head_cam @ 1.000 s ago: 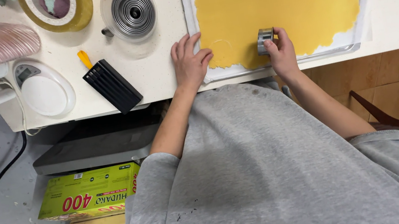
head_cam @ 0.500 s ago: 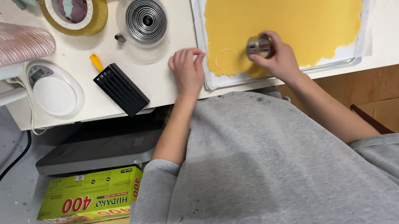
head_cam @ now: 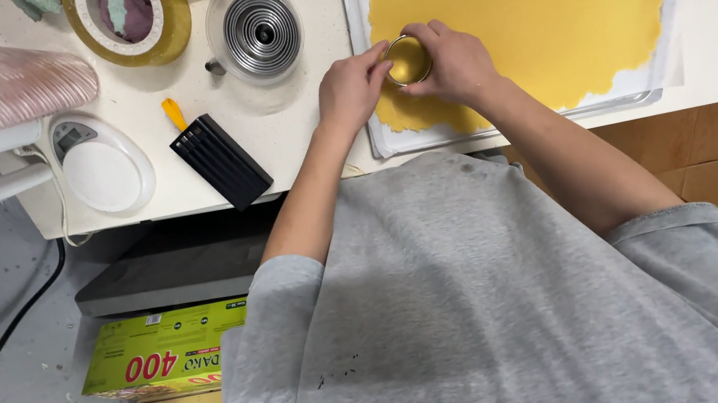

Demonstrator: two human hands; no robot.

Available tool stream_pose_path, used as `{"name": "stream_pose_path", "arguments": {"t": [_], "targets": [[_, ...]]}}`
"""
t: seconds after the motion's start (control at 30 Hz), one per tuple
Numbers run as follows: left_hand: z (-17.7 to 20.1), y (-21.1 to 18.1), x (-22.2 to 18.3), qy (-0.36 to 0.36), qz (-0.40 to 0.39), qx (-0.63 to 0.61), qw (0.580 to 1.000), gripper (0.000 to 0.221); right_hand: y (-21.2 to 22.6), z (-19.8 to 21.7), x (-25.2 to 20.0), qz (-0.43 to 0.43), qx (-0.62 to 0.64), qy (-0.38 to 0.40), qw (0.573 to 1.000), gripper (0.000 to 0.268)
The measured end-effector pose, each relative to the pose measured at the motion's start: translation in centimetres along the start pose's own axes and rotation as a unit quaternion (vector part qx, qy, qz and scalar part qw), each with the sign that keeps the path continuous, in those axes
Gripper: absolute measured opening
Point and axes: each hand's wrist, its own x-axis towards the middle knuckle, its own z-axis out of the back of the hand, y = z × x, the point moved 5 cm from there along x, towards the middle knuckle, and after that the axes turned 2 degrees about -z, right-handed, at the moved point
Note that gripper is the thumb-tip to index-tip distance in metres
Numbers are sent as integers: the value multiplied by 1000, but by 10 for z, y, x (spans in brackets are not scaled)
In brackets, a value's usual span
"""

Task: Using a circular cutter to stamp out dough rounds and placing them into tart molds.

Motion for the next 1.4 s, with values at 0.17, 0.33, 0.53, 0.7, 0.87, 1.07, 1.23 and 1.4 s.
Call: {"name": "stream_pose_path", "arguments": {"t": [0.17,0.33,0.53,0.7,0.87,1.07,1.23,1.4], "targets": [[-10,3,11,23,2,65,998,32,-9,4,-1,-6,61,12,998,85],[-4,2,10,65,58,47,995,42,-26,0,-7,-35,198,68,977,90],[1,-9,19,96,-17,78,992,53,-18,10,-4,-19,204,114,972,86],[-4,-9,26,130,-59,133,981,68,-23,8,-2,-15,169,110,979,81],[-8,-8,28,133,-70,151,977,69,-22,9,-3,-25,181,109,977,78],[1,-22,25,137,-69,163,975,69,-24,10,-10,-9,153,91,984,83],[-15,-51,38,57,-65,142,986,65,-51,19,-41,-65,146,70,985,91],[-71,-70,63,85,-76,301,947,86,-105,20,-88,-109,249,-111,956,62]]}}
